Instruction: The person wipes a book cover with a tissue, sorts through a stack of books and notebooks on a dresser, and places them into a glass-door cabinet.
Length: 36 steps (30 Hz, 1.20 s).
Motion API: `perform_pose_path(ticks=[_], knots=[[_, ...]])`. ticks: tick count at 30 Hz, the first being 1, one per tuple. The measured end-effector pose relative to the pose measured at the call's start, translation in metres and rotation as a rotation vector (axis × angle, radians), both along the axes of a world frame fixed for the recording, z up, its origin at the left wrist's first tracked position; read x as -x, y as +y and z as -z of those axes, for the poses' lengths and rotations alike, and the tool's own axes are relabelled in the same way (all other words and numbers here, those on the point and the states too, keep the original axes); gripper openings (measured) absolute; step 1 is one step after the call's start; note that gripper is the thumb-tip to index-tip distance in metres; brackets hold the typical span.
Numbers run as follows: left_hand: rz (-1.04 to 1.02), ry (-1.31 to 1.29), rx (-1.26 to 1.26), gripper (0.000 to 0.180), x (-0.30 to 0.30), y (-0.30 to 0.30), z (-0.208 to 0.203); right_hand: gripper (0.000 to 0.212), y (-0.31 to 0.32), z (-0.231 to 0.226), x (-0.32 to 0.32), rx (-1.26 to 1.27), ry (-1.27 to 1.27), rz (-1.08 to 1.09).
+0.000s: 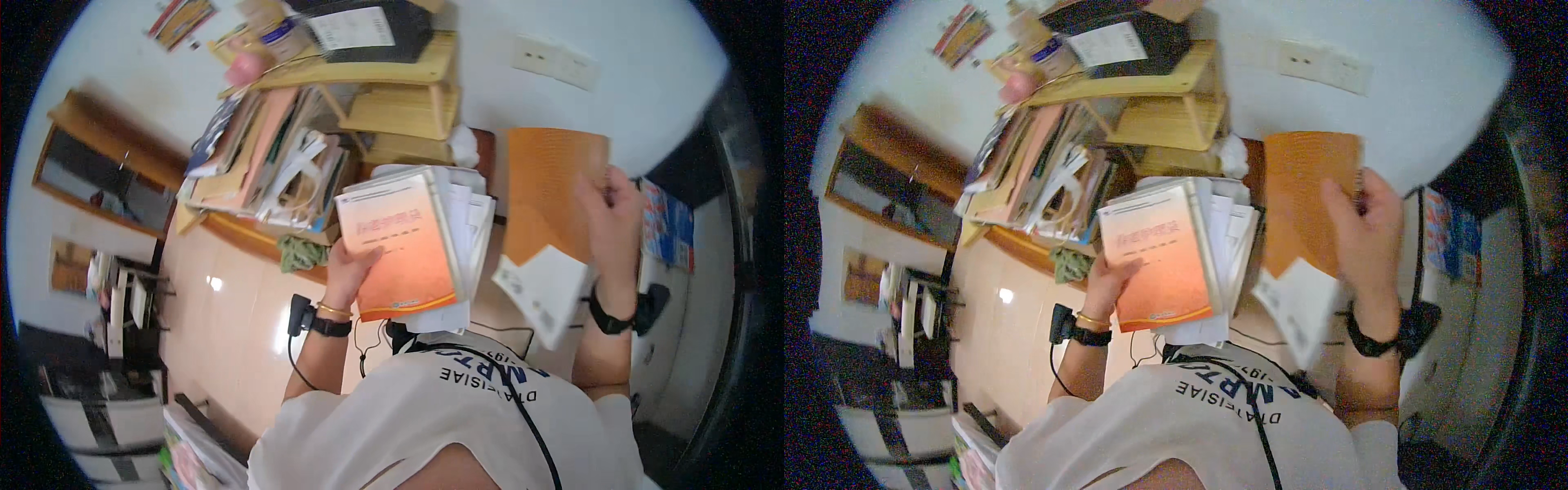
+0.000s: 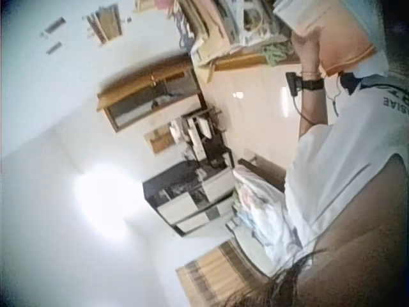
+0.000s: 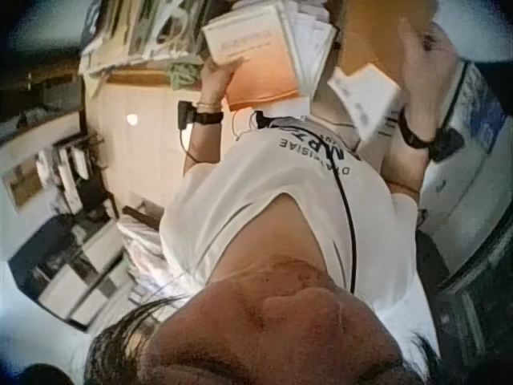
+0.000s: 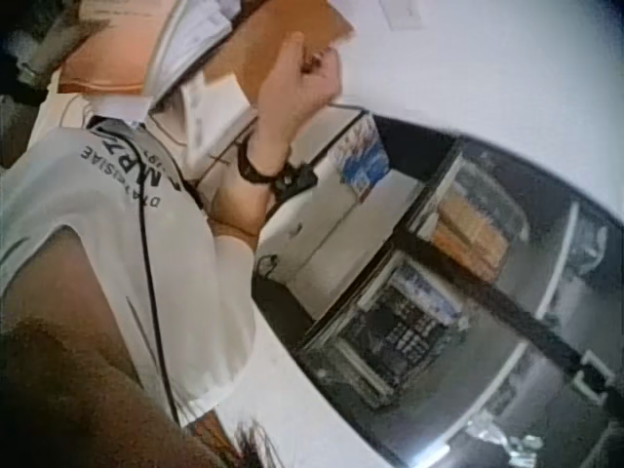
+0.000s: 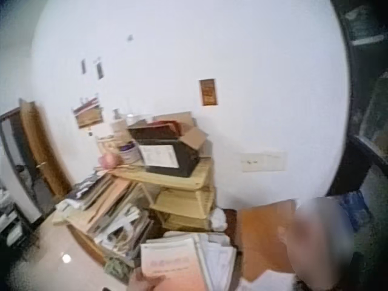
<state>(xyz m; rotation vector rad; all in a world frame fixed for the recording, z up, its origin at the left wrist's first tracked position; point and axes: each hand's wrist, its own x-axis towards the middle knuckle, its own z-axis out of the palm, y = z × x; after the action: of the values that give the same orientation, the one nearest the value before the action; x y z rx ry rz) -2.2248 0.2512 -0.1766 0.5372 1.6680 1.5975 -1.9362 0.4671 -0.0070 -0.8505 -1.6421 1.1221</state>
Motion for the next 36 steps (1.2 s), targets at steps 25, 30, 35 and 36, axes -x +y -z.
perform_pose_path(ticks=[25, 30, 35, 36], knots=[[-0.341, -0.480, -0.227, 0.060, -0.004, -0.031, -0.028, 0.047, -0.090, 0.104, 0.182, -0.320, -0.608, -0.462], [-0.349, -0.061, -0.037, 0.058, 0.012, -0.020, -0.007, 0.046, -0.052, 0.145, 0.086, 0.161, -0.973, -0.457], [-0.432, 0.303, 0.150, 0.037, 0.009, 0.019, 0.006, 0.034, -0.082, 0.144, 0.048, 0.355, -0.499, -0.664], [-0.411, 0.397, 0.170, 0.037, 0.011, 0.026, 0.006, 0.034, -0.083, 0.143, 0.044, 0.360, -0.491, -0.638]])
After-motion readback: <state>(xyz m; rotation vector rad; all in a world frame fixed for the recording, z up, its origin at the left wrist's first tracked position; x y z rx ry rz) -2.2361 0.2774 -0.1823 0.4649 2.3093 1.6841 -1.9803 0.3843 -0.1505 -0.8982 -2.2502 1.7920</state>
